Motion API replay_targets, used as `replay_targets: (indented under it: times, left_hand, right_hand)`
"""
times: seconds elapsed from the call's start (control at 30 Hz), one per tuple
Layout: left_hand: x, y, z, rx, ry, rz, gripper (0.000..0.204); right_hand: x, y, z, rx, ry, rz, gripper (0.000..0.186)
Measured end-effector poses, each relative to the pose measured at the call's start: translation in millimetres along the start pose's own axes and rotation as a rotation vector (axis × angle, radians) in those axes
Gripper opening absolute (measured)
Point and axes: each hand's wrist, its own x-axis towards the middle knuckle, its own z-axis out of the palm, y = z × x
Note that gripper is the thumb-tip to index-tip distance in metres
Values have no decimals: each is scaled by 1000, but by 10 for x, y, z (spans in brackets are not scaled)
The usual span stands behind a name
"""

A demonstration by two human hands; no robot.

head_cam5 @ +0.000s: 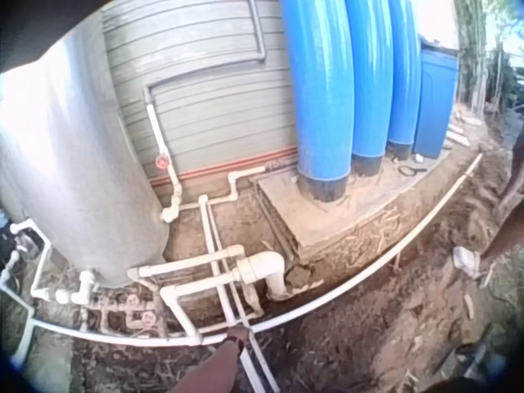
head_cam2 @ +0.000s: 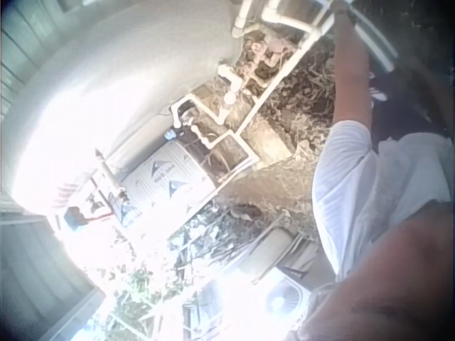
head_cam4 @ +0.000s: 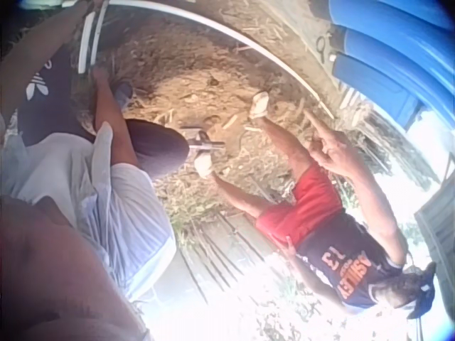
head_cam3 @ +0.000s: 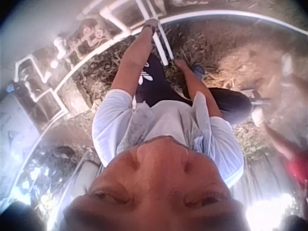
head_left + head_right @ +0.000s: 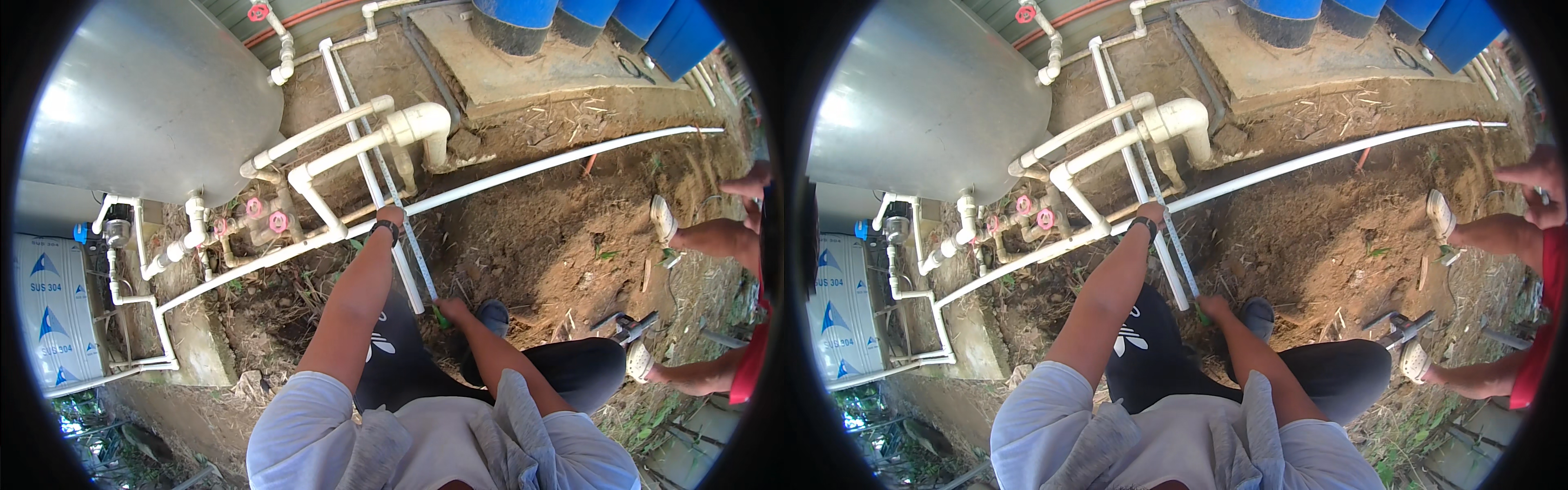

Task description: The person measures and positions white PVC pipes near a water filtration system, then uses a power tool to cut a pipe segment. They align and connect the cut pipe to existing plumbing fittings, adjusting the assembly to fit the layout.

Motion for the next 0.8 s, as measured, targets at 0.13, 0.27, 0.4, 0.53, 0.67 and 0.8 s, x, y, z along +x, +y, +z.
replay_targets:
  times: [0.13,0.27,0.4,0.53,0.67,0.8]
  left_hand:
    - [129,-79,-120,1688,-55,628,20]
    - [257,-298,-155,1584,-33,785,13]
    - [381,-415,-295,1596,-277,836,15]
    - [304,-461,-267,1410,-440,529,21]
    - [138,-589,-26,318,-82,-242,23]
    - [341,-729,-476,748,-194,-135,24]
  right_hand:
    - [-102,-26,4,-78,18,-169,56]
    - [57,5,81,-150,45,-157,56]
    - [418,147,179,-220,33,-258,60]
    - [540,194,266,-187,60,-205,57]
    - [365,149,189,-88,60,-116,54]
    - [246,-92,321,4,23,-25,52]
